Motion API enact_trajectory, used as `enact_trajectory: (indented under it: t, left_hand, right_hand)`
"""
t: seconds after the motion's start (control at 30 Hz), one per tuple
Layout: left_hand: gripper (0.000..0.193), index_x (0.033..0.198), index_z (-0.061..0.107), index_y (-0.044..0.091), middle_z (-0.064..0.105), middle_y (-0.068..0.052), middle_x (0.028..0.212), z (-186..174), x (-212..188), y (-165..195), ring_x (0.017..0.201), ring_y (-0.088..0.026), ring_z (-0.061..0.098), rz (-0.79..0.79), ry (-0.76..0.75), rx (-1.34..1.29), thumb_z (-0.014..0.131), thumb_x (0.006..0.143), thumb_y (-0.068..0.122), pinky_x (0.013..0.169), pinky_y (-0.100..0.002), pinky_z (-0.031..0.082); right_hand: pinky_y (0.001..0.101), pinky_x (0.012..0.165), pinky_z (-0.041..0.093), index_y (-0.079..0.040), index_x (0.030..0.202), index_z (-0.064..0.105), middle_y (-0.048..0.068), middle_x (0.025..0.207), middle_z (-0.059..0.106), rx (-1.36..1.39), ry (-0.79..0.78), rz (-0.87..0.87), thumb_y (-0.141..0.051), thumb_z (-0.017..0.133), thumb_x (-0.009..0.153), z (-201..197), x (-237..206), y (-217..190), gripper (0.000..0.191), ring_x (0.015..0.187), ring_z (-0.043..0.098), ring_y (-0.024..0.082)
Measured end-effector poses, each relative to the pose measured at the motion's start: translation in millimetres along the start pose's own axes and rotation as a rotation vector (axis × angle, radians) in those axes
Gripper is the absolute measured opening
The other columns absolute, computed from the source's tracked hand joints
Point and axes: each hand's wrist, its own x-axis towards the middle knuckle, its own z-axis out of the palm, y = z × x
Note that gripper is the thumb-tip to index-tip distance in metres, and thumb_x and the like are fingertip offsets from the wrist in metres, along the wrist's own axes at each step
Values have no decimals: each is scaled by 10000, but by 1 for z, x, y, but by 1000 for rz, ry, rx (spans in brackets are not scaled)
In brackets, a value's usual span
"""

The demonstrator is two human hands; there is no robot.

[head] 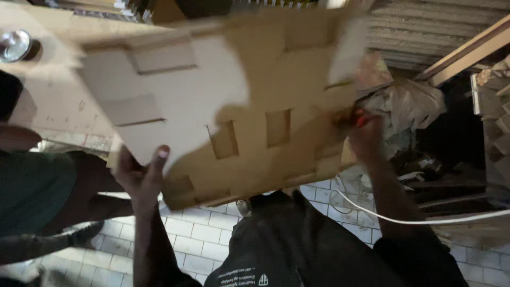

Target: The person holds a notched cardboard panel on the workbench and marks its surface with a red marker, repositioning the panel and aligning it against another sheet while continuing to mark along its edges and cutouts.

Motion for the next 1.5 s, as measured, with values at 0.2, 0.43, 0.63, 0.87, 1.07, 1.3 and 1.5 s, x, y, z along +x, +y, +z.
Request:
enact_trajectory:
  t: [0.2, 0.43, 0.63, 0.87, 1.07, 1.3, 1.5]
  left_hand:
    - [466, 1247, 623, 20, 651, 2, 974, -4, 17, -1, 802, -47, 533, 114, 76, 224, 888, 895, 171, 691, -226, 427]
    - [349, 1302, 578, 11, 636, 9, 1015, 18, -13, -34, 795, -70, 459, -7, -1, 134, 740, 1022, 139, 669, -249, 392]
    - [380, 1282, 567, 16, 588, -57, 790, 36, -27, -30, 607, -135, 445, -77, 130, 371, 741, 981, 170, 528, -316, 384]
    - [415, 1288, 561, 31, 599, -70, 728, 40, -12, -29, 541, -137, 436, -122, 162, 367, 740, 936, 160, 492, -327, 372]
    - [411, 1314, 546, 26, 683, -55, 839, 51, 3, -32, 648, -95, 531, -27, 221, 239, 722, 952, 114, 542, -291, 433]
    - [527, 1384, 530, 36, 728, -72, 872, 52, 16, -29, 652, -94, 531, -69, 225, 243, 760, 916, 110, 563, -270, 457]
    - [577, 1372, 523, 41, 733, -61, 910, 51, 14, -24, 670, -85, 574, -44, 207, 252, 809, 877, 123, 568, -267, 488]
  right_hand:
    - [329, 742, 484, 14, 956, 633, 91, 891, 677, -492, 132, -297, -139, 769, 986, -31, 15, -8, 206, 802, 588, 142]
    - [437, 729, 504, -55, 984, 696, 166, 916, 677, -1089, 121, -694, -98, 714, 963, -43, 19, 69, 51, 868, 657, 348]
    - [462, 706, 500, -57, 1048, 675, 143, 971, 661, -1106, 177, -518, -95, 732, 1009, -42, 13, 73, 78, 897, 634, 378]
    - [429, 629, 470, -113, 1108, 744, 124, 1042, 691, -1601, 136, -622, 65, 706, 858, -14, 9, 55, 309, 941, 658, 345]
    - [302, 804, 484, -86, 1121, 574, -57, 1038, 642, -26, 400, -109, -107, 773, 960, 28, 19, 64, 257, 926, 585, 106]
    - [314, 803, 501, 19, 1106, 678, 27, 1005, 695, -464, 296, -280, -99, 753, 1002, 27, 27, 55, 175, 863, 609, 144]
    - [310, 849, 547, 20, 1106, 680, 52, 1046, 710, -358, 281, -256, -117, 796, 958, 30, 28, 52, 232, 913, 624, 132]
